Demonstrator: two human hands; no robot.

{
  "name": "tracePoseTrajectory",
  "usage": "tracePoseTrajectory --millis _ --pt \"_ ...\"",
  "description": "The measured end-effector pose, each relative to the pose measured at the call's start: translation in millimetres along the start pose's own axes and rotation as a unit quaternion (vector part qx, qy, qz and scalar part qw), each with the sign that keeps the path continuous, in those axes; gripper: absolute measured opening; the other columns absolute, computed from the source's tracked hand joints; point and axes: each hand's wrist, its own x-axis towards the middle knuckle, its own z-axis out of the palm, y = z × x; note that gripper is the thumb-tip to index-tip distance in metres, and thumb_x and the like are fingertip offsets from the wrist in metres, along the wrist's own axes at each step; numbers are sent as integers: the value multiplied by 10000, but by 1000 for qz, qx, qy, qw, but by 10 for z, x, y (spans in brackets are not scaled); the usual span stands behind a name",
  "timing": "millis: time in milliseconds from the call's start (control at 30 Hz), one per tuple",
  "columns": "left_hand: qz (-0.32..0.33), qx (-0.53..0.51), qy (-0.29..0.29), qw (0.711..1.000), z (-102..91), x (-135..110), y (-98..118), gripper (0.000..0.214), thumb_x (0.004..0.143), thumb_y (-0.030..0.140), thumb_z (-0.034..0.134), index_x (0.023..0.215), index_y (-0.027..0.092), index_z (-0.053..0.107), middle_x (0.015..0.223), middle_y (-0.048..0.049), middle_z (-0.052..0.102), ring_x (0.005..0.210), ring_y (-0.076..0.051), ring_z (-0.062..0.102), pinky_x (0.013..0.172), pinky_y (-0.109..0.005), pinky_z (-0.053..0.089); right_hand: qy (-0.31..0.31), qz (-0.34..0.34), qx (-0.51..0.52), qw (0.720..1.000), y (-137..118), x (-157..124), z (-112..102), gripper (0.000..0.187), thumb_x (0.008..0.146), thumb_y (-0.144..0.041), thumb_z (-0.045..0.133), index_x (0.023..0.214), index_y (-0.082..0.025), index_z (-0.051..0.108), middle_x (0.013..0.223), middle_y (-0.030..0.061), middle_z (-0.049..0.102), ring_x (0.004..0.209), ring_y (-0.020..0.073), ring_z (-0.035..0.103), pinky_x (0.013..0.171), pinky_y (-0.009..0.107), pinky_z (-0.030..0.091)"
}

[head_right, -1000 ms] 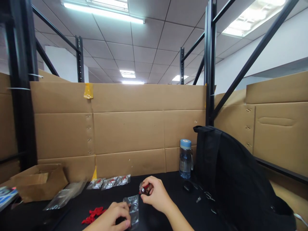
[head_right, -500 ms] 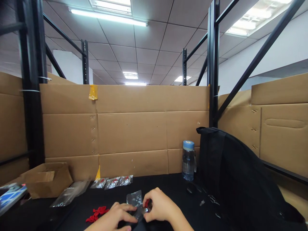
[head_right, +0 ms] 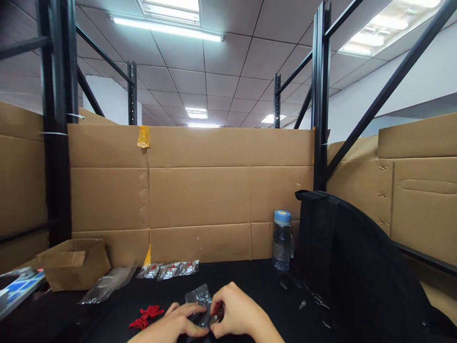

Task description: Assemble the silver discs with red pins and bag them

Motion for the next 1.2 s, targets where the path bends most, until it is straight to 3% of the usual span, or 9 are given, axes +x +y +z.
tracePoseTrajectory --millis 267,533,733,867,1067,1200 --pt "14 -29 18 999 184 95 -180 311 938 565 531 1173 475 712 1547 -7 462 1467 -371 327 1124 -687 183 16 8 -10 1000 123 33 149 248 595 -276 804 842 -272 798 756 -20 686 727 159 599 694 232 448" --pt "34 -1 32 999 115 -28 -93 452 832 395 703 1267 498 636 1597 18 382 1463 -379 334 1102 -747 144 38 -9 -5 999 17 91 191 302 599 -334 888 878 -262 798 829 -7 676 779 162 609 678 225 428" --pt "34 12 10 999 127 -30 -142 588 817 412 709 1377 485 546 1644 -3 287 1486 -399 275 1102 -732 173 -16 -49 22 998 -26 32 67 271 740 -196 738 1002 -250 785 948 13 684 737 126 630 659 206 454" --pt "36 20 11 999 115 -37 -126 596 815 421 709 1386 466 545 1639 -26 301 1488 -393 273 1096 -730 186 4 -19 50 999 -3 59 97 271 712 -245 803 980 -219 769 918 12 683 668 114 615 613 203 447" --pt "40 22 18 999 99 -52 -114 581 819 392 707 1371 484 551 1652 -18 264 1499 -392 246 1070 -765 182 85 6 -54 995 -64 156 227 190 679 -333 866 788 -227 752 799 -6 695 736 157 622 655 233 399" --pt "-4 28 30 999 128 -57 -137 562 821 397 713 1350 512 564 1667 3 205 1515 -433 135 1057 -805 109 48 -21 -76 996 -85 132 202 101 757 -318 808 852 -289 787 839 -9 723 761 165 647 667 242 394"
